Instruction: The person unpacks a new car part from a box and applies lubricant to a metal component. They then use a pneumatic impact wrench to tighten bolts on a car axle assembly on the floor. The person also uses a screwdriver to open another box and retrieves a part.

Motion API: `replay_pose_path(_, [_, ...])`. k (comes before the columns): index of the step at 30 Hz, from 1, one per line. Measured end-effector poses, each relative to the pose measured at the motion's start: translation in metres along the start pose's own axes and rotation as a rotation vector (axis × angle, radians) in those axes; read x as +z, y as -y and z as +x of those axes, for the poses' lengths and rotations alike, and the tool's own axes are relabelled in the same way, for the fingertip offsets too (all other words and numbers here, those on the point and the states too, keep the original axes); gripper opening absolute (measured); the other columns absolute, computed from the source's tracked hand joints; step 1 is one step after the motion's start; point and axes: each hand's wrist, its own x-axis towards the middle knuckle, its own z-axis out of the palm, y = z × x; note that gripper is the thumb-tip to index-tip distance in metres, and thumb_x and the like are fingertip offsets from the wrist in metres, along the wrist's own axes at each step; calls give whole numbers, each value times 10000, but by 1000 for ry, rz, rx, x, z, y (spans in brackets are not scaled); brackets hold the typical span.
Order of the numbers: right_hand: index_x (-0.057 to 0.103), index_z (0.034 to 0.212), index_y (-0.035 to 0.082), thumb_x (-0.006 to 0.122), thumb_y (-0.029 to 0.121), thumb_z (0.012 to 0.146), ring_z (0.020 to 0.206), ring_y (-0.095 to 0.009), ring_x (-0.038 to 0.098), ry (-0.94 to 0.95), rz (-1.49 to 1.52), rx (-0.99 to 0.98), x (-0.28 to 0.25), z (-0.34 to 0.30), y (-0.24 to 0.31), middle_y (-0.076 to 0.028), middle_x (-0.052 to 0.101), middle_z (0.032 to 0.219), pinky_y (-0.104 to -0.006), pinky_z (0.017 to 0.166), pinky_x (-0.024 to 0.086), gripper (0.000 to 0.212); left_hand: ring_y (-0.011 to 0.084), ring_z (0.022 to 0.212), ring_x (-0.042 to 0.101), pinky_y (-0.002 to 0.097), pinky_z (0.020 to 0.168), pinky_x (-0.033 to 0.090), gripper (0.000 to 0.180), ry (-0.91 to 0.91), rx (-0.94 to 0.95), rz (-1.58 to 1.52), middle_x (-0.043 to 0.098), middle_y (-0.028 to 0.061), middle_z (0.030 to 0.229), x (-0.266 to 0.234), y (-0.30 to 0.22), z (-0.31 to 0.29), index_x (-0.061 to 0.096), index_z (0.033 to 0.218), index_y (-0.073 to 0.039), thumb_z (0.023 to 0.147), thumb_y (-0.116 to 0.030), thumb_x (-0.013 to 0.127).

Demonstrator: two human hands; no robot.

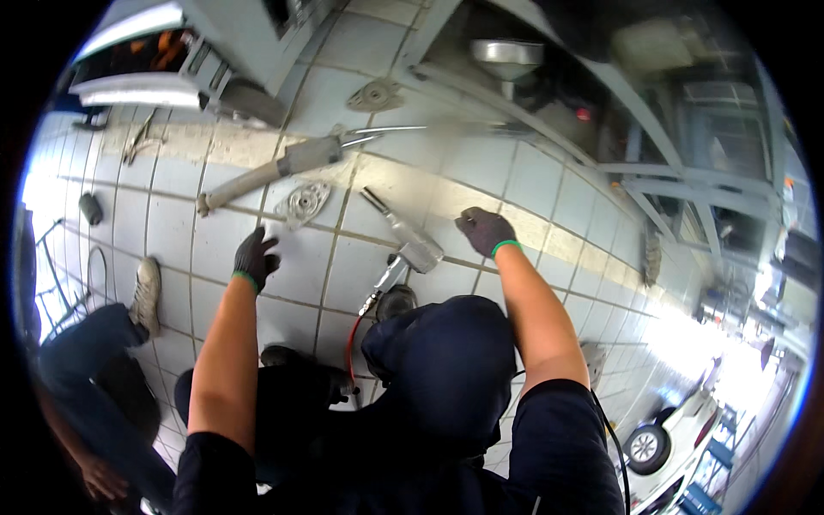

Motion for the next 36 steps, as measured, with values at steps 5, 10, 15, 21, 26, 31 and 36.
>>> replay_pose_path(5, [697,1401,120,529,408,1094,1341,-365,652,67,3,94,-54,-114,-84,-153,687,1455,-474,1148,511,454,316,1023,747,431,860,643,564,93,45,357,730,148,1310,19,-28,-113,594,1509,-131,1068,-475,668])
replay_pose_path(10, [721,1390,88,571,528,1056,1362,-362,642,-96,265,725,-161,-336,-106,-186,692,1461,-474,1162,491,573,324,1038,744,433,876,634,579,103,-13,625,731,154,1305,59,-51,-308,590,1512,-118,1056,-463,682])
replay_pose_path(15, [759,1363,86,634,594,1008,1262,-379,696,-369,306,1063,-274,-589,-257,-218,750,1347,-469,1088,516,632,332,1053,741,435,893,624,595,253,-13,879,732,161,1300,213,-92,-495,585,1515,-106,1043,-451,695])
replay_pose_path(21, [760,1386,132,636,530,1010,1259,-361,702,-340,753,1261,-288,-706,-428,-142,770,1355,-459,1098,514,562,342,1070,737,437,912,613,615,401,106,1107,734,169,1294,444,-104,-630,579,1519,-90,1028,-436,712])
replay_pose_path(26, [761,1368,81,528,596,1032,1373,-410,643,-165,693,1133,-342,-710,-522,-214,704,1446,-465,1185,472,657,350,1085,734,439,928,604,632,415,166,1214,735,176,1289,641,-86,-708,574,1522,-78,1016,-424,725])
replay_pose_path(31, [754,1377,122,582,547,1047,1311,-404,681,-310,832,1050,-499,-686,-590,-188,744,1389,-478,1127,508,565,358,1100,731,441,944,594,650,404,223,1266,737,183,1284,768,-73,-768,569,1525,-65,1003,-412,739])
replay_pose_path(36, [759,1364,110,614,579,1013,1281,-386,702,-406,831,865,-631,-669,-657,-186,767,1342,-470,1107,527,603,366,1114,728,443,960,585,667,556,338,1295,738,190,1279,914,-71,-795,564,1528,-52,991,-400,753])
